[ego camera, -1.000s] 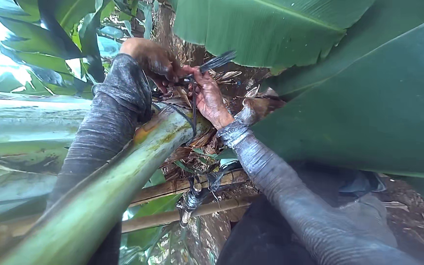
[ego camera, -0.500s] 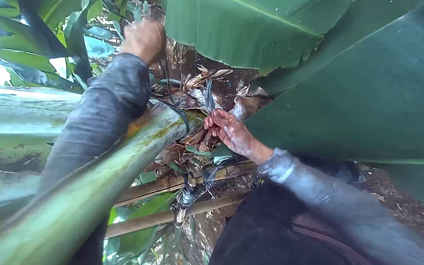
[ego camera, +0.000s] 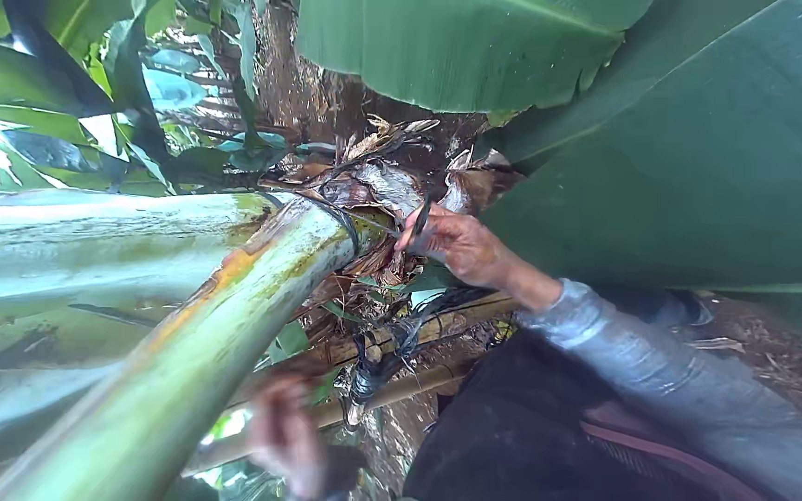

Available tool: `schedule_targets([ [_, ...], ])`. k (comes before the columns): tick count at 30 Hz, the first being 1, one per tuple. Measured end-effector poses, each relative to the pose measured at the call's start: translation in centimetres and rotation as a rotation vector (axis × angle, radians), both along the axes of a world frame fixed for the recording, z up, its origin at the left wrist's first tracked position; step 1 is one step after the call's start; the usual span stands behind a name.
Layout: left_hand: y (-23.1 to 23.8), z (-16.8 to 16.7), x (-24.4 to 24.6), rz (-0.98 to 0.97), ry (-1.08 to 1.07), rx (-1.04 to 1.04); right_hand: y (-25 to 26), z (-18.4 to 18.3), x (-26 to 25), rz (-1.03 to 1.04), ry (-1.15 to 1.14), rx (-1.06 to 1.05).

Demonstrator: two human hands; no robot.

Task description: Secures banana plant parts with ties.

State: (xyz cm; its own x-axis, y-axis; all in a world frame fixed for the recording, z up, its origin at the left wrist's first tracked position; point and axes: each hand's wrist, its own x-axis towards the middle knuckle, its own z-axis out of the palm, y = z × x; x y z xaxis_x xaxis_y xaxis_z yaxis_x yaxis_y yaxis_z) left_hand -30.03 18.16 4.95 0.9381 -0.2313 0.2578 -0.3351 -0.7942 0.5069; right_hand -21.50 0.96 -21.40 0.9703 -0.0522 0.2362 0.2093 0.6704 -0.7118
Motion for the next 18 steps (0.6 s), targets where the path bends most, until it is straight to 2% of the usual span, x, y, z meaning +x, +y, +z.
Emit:
schedule_targets([
  [2,-1.7,-5.0,0.8,-0.150,0.159,0.407,0.3,1.3,-0.5,-0.030,-0.146,-0.107],
  [4,-2.8,-8.5,3.8,-0.182,0.201,0.661,1.2,1.9,-0.3,-0.106,-0.309,-0.211],
  [6,-3.3,-10.3,6.8,-0.154,0.223,0.718,0.8,1.8,0.5,-0.128,-0.389,-0.241],
  [8,-3.4,-10.7,8.1,-0.214,0.107,0.731,-0.6,1.1,1.4,0.019,-0.313,-0.134],
  [11,-3.0,-10.8,8.3,-0.313,0.028,0.645,-1.1,0.0,4.7,0.274,0.086,0.193],
  [12,-3.1,-10.8,8.2,-0.317,0.025,0.575,-0.4,-0.1,6.5,0.331,0.255,0.221],
  [13,-3.2,-10.9,8.0,-0.294,0.018,0.490,0.5,0.4,8.4,0.386,0.410,0.154],
  [15,-3.8,-11.2,7.5,-0.161,-0.023,0.280,2.2,1.7,12.5,0.477,0.520,-0.172],
  [17,-4.3,-11.1,6.5,-0.017,-0.003,0.059,3.2,2.9,15.8,0.501,0.452,-0.473],
  [18,-4.5,-11.0,6.0,0.056,0.040,-0.054,3.5,3.4,17.0,0.465,0.397,-0.550],
])
